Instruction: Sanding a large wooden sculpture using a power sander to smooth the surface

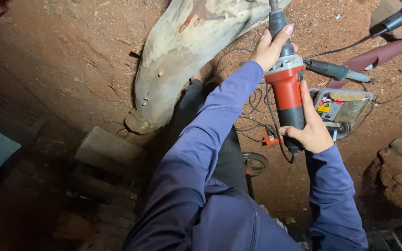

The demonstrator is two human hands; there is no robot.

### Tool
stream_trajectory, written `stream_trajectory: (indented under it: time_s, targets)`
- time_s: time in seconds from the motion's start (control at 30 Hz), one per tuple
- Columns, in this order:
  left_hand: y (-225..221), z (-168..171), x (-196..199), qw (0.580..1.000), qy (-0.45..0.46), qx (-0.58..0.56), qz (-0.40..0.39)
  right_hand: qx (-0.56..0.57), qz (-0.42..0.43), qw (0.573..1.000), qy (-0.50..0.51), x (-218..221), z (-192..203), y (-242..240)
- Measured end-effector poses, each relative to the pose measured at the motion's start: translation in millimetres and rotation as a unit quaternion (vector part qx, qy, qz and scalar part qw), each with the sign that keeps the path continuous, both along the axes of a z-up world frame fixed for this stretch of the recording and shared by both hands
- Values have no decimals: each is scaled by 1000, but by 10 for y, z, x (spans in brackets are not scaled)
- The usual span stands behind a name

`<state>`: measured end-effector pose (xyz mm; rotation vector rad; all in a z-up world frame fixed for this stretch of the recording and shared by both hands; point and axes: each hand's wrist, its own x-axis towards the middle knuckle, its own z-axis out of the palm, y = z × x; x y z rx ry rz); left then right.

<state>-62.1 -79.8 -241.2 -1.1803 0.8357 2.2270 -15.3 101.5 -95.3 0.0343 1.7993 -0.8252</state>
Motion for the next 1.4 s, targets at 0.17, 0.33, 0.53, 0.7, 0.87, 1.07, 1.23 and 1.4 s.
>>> stream_trajectory:
  time_s: [0.17, 0.33, 0.53, 0.7, 0.87, 1.07, 1.23, 1.4]
  targets:
    - [7, -44, -16, 1000, 3, -15, -4, -1, -4, 1000, -8, -34, -34, -2]
    - [30, -75, 4, 1000, 13, -21, -6, 7, 16, 1000, 9, -7, -82, 54]
    - [29, -109, -18, 1000, 17, -26, 2, 20, 36, 999, 31, -5, -146, 64]
    - [1, -159, -15, 999, 30, -4, 32, -13, 39, 998, 52, 5, -146, -5]
    - [-59, -188, 131, 995, 88, 37, 17, 104, 70, 992, 24, 68, 36, -177]
    - [-243, -206, 377, 994, -69, 31, 74, 105, 158, 982, 15, 251, -130, -194]
    - [-412, -438, 685, 982, -102, 65, 149, 28, 235, 963, 126, 457, -417, -110]
    - [-494, -565, 1005, 955, -29, 146, 257, 52, 323, 942, 79, 430, -396, -309]
